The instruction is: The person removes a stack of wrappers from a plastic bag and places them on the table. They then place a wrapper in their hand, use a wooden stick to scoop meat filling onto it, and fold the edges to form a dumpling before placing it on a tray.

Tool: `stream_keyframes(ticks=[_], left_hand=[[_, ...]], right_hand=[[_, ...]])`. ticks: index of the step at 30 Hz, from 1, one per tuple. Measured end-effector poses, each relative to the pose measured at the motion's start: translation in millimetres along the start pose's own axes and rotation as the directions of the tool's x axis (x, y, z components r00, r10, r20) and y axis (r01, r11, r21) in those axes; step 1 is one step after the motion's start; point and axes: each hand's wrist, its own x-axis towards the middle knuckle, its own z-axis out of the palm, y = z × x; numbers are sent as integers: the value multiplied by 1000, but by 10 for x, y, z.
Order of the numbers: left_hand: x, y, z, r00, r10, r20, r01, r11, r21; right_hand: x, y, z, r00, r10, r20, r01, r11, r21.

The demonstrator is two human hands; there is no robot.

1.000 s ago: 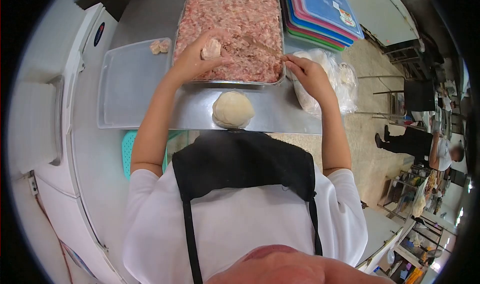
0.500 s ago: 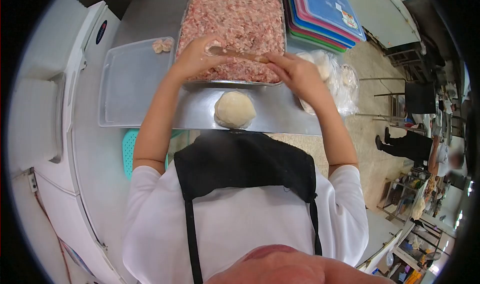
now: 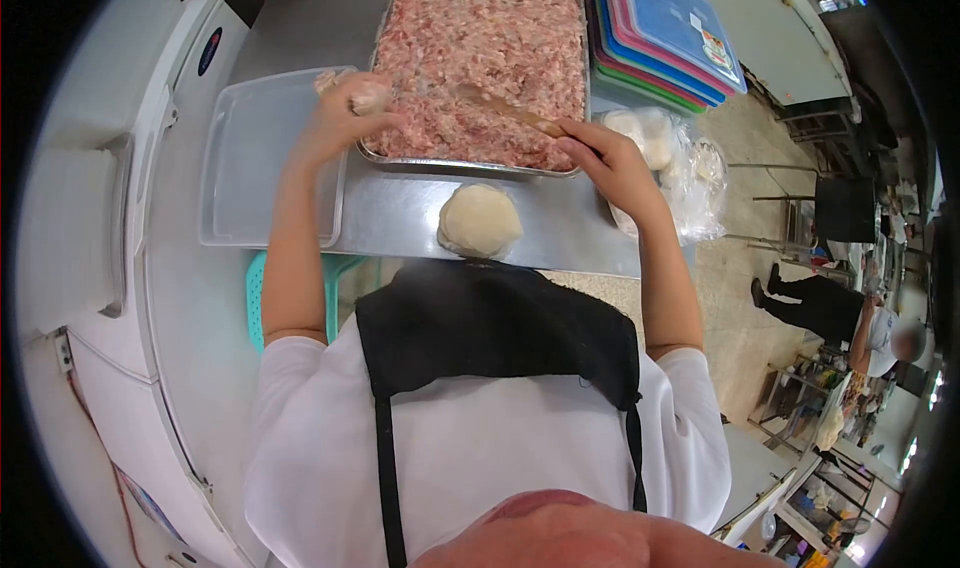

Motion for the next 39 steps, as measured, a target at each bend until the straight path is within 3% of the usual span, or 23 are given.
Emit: stream_keyframes(ticks=[2,5,6,8,11,14,20,23,26,27,29,32,34,35,36,39], left_hand=[[70,-632,-317,969,122,-215,-90,984,152],[40,-1344,-747,940,-175,-293,191,981,26],[75,-1464,-785,921,-146,-360,218,961,168],[133,-1628,-829,878,-58,-475,287,859,424],[236,-1490,-737,816,-6,-579,338,817,467],[347,-1382,-687,823,-96,-560,370,839,399],[473,-1299,-643,884,-60,-464,312,814,489],[481,-1245,-628,888,-98,-450,323,829,457],[464,-1301,-637,906,-54,-419,271,836,477],[437,-1319,-640,916,26,-401,206,827,523],[353,-1324,-638,914,188,-359,77,789,609],[125,-554,-352,910,288,-300,-47,789,613],[-118,84,54,964,201,-173,-131,929,346],[-213,179,272,953,297,-60,-266,916,300],[-303,208,489,919,392,50,-392,888,240],[-523,196,1073,790,467,397,-525,850,43]], right_hand=[[-81,168,22,996,75,-44,-71,995,72],[-161,355,66,970,232,-69,-214,956,199],[-169,395,88,969,237,-71,-218,953,212],[-167,436,125,966,248,-74,-225,946,234],[-137,362,177,964,261,-54,-236,930,282],[-108,295,196,960,278,-38,-257,925,281],[-74,235,242,979,192,-74,-172,961,217],[-31,183,248,948,311,-74,-296,942,158],[108,376,91,995,42,-96,-67,959,-276],[189,363,3,993,19,-116,-68,899,-433],[340,474,-169,986,7,-167,-103,810,-578],[539,491,-306,983,87,-160,-178,648,-740],[581,485,-264,988,87,-126,-153,562,-813],[588,513,-204,994,39,-100,-105,535,-838],[590,521,-156,997,-8,-72,-58,506,-861],[534,440,-114,996,77,-38,-74,564,-823]])
